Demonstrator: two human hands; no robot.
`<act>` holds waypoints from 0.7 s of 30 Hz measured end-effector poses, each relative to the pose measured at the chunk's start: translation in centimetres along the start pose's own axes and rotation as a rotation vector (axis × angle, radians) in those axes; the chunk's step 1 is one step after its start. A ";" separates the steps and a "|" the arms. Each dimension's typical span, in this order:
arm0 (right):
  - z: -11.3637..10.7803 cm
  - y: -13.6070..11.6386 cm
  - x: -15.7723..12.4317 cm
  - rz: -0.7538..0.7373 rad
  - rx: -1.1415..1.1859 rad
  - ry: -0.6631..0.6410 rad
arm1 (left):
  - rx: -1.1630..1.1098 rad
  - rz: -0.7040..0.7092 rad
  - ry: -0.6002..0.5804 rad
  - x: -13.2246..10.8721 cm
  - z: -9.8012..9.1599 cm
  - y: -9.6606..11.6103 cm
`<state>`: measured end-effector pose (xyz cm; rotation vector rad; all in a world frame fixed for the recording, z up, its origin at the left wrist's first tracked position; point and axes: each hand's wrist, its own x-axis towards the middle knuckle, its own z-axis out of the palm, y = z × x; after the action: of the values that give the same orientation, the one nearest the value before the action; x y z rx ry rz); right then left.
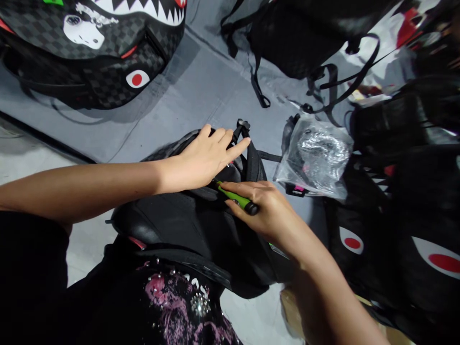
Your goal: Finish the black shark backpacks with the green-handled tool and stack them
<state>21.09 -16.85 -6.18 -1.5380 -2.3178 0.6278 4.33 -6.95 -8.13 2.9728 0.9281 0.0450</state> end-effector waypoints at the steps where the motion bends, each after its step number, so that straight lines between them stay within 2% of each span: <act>1: 0.0 0.0 0.0 0.006 -0.015 -0.002 | -0.001 0.002 0.007 0.0 0.0 0.0; 7: -0.5 0.1 -0.5 0.064 -0.036 -0.030 | -0.066 -0.019 -0.013 0.0 0.1 0.0; 12: -0.9 0.4 -0.6 0.085 0.044 -0.077 | 0.003 -0.006 -0.024 -0.1 -0.2 0.0; 17: -0.3 0.1 -0.3 0.092 0.067 -0.034 | 0.025 0.006 0.005 -0.1 0.0 -0.1; 21: -0.4 -0.5 -0.2 0.146 0.008 -0.050 | 0.015 0.004 0.016 -0.1 0.1 -0.1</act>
<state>20.97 -17.16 -5.58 -1.7186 -2.2493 0.7179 4.14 -6.93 -8.21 2.9930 0.9282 0.0629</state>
